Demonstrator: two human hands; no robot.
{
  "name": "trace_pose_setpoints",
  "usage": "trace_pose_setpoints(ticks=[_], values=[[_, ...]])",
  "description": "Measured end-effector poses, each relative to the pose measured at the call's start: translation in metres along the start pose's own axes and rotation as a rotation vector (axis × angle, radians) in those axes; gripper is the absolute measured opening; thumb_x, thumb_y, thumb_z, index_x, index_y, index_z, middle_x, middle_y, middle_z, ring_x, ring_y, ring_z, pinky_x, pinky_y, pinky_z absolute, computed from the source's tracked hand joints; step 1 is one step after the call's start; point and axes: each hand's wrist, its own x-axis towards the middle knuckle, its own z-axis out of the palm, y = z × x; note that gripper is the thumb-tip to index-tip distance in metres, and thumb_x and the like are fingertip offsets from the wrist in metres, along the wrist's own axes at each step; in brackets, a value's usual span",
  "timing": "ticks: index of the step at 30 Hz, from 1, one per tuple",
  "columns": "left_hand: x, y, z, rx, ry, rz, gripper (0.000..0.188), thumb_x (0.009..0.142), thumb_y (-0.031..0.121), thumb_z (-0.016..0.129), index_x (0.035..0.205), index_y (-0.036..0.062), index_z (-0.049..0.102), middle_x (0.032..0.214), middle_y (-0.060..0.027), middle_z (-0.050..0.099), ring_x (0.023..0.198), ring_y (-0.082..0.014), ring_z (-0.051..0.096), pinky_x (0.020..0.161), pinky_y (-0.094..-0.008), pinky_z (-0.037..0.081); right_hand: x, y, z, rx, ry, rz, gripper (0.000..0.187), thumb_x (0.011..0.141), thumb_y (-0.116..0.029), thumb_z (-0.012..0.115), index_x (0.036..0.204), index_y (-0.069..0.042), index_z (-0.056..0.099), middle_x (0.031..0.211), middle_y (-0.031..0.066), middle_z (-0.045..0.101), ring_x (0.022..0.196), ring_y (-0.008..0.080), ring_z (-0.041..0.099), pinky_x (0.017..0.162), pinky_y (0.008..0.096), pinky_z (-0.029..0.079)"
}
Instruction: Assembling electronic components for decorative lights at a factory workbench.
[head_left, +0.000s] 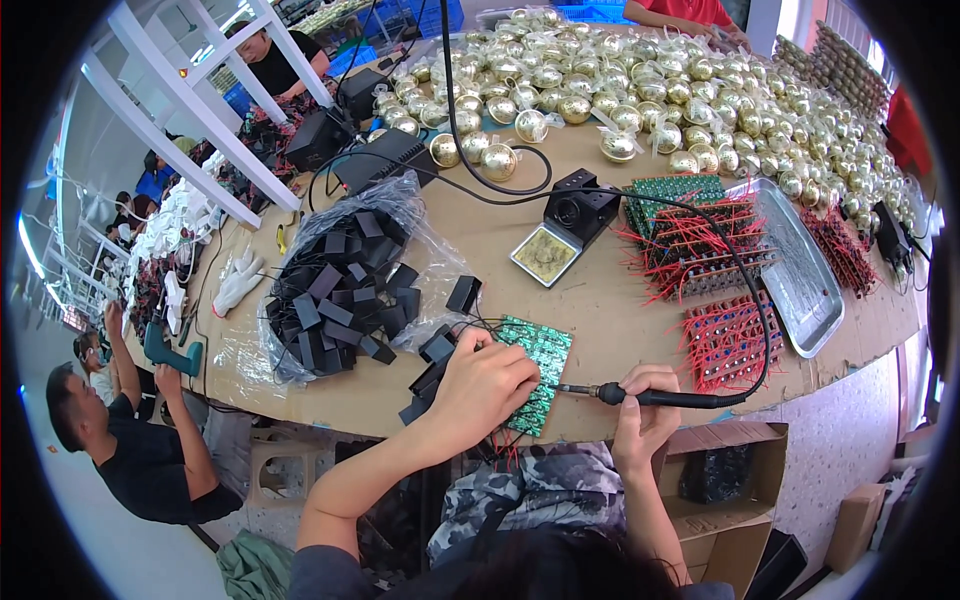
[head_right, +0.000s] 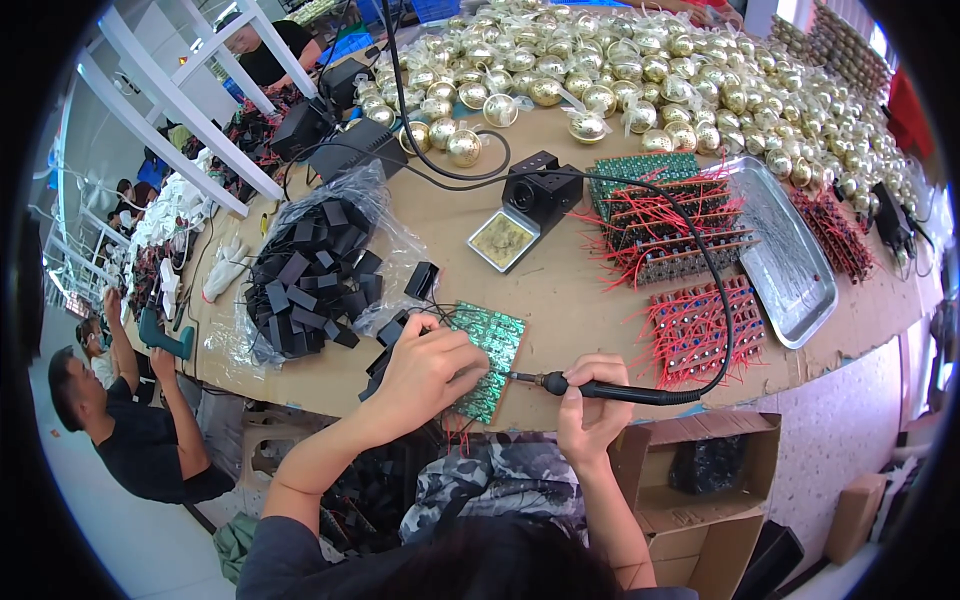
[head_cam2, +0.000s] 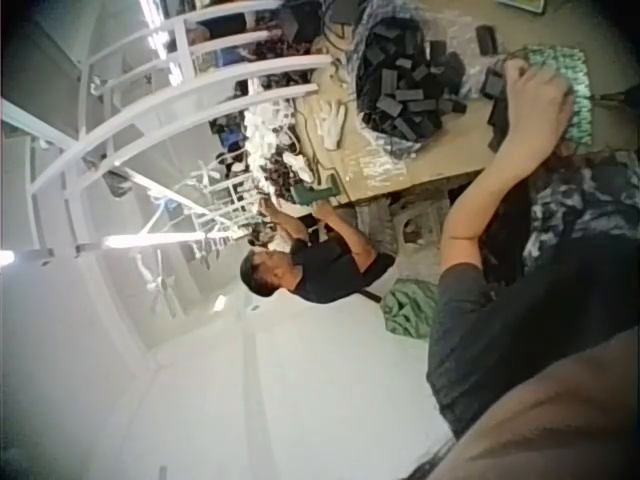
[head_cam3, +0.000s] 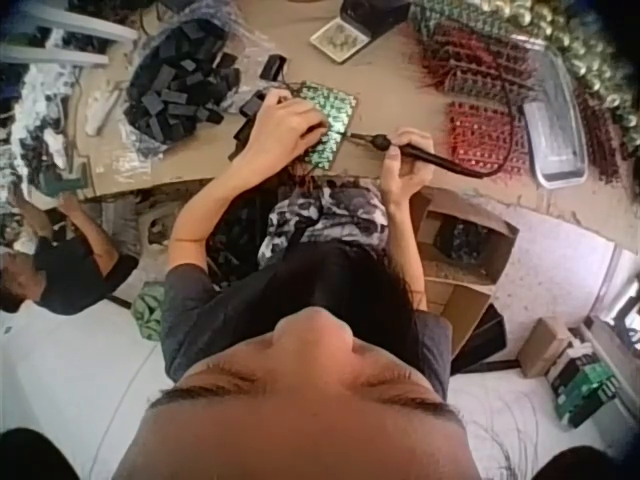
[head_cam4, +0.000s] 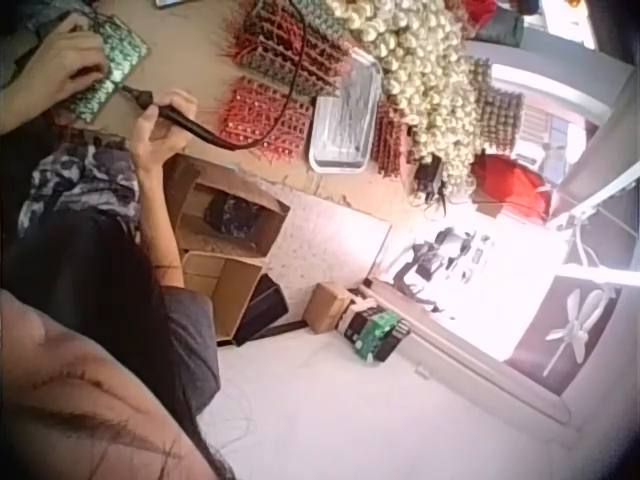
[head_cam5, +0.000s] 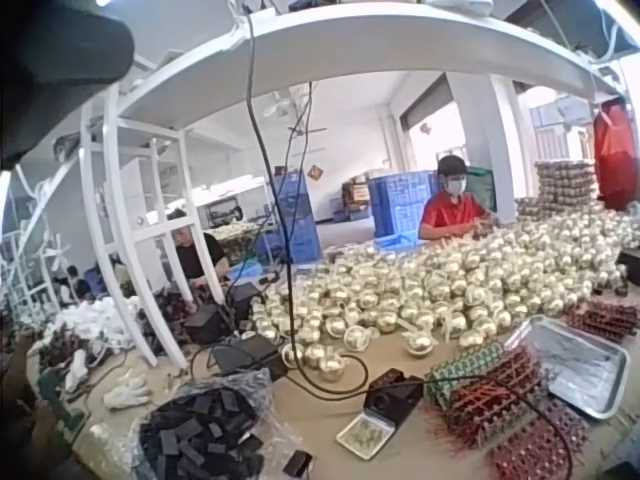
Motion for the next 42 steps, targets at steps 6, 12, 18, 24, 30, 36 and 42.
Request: trace_pose_setpoints(ticks=[6,12,18,24,30,36,42], values=[[-0.001,0.0,0.0,0.004,-0.003,0.0,0.006,0.079,0.012,0.071,0.082,0.0108,0.066,0.073,-0.0012,0.055,0.073,-0.0183,0.058,0.081,-0.0327,0.036,0.0,0.002,0.0,0.025,0.039,0.031,0.012,0.083,-0.004,0.055,0.092,-0.003,0.048,0.092,0.0101,0.049,0.084,0.0168,0.048,0.079,0.0284,0.041],[-0.001,0.001,-0.002,0.01,-0.051,-0.015,0.006,0.081,0.013,0.07,0.082,0.0099,0.065,0.078,-0.0016,0.058,0.078,-0.0178,0.059,0.085,-0.0348,0.037,0.003,0.009,-0.003,0.17,0.181,0.06,0.02,0.083,-0.013,0.057,0.096,-0.002,0.047,0.094,0.0096,0.046,0.086,0.0162,0.045,0.078,0.0282,0.04],[-0.001,0.001,-0.002,0.009,-0.046,-0.015,0.005,0.082,0.013,0.069,0.082,0.0099,0.065,0.078,-0.0016,0.058,0.078,-0.018,0.059,0.085,-0.0345,0.037,0.003,0.01,-0.004,0.166,0.199,0.051,0.021,0.084,-0.015,0.056,0.097,-0.003,0.047,0.095,0.0095,0.045,0.089,0.0163,0.044,0.078,0.0279,0.039],[-0.001,0.001,-0.001,0.0,-0.007,-0.007,0.005,0.08,0.012,0.07,0.081,0.0105,0.066,0.073,-0.0008,0.057,0.074,-0.018,0.058,0.082,-0.0323,0.036,0.003,0.011,-0.003,0.174,0.214,0.049,0.02,0.084,-0.014,0.055,0.097,-0.002,0.047,0.095,0.0094,0.044,0.088,0.0164,0.043,0.079,0.028,0.039],[0.0,0.002,-0.003,0.011,-0.045,-0.017,0.005,0.081,0.012,0.069,0.081,0.01,0.064,0.077,-0.0015,0.058,0.078,-0.0178,0.06,0.085,-0.0346,0.037,0.004,0.008,-0.001,0.192,0.23,0.064,0.019,0.083,-0.013,0.054,0.097,-0.003,0.047,0.095,0.0093,0.044,0.089,0.0162,0.043,0.079,0.0278,0.039],[-0.001,0.001,-0.002,0.023,-0.057,-0.009,0.005,0.082,0.013,0.068,0.082,0.0099,0.064,0.078,-0.0015,0.058,0.079,-0.0176,0.06,0.085,-0.0349,0.037,0.003,0.01,-0.003,0.228,0.268,0.056,0.017,0.082,-0.007,0.055,0.095,0.0,0.048,0.094,0.012,0.049,0.085,0.0181,0.047,0.078,0.0309,0.041],[-0.003,0.002,0.0,0.014,-0.015,0.0,0.005,0.08,0.012,0.07,0.083,0.0102,0.066,0.074,-0.0011,0.057,0.075,-0.0182,0.059,0.083,-0.033,0.036,0.001,0.007,-0.004,0.194,0.235,0.063,0.017,0.084,-0.011,0.054,0.097,-0.003,0.047,0.095,0.0092,0.044,0.088,0.0161,0.043,0.079,0.0282,0.038]])
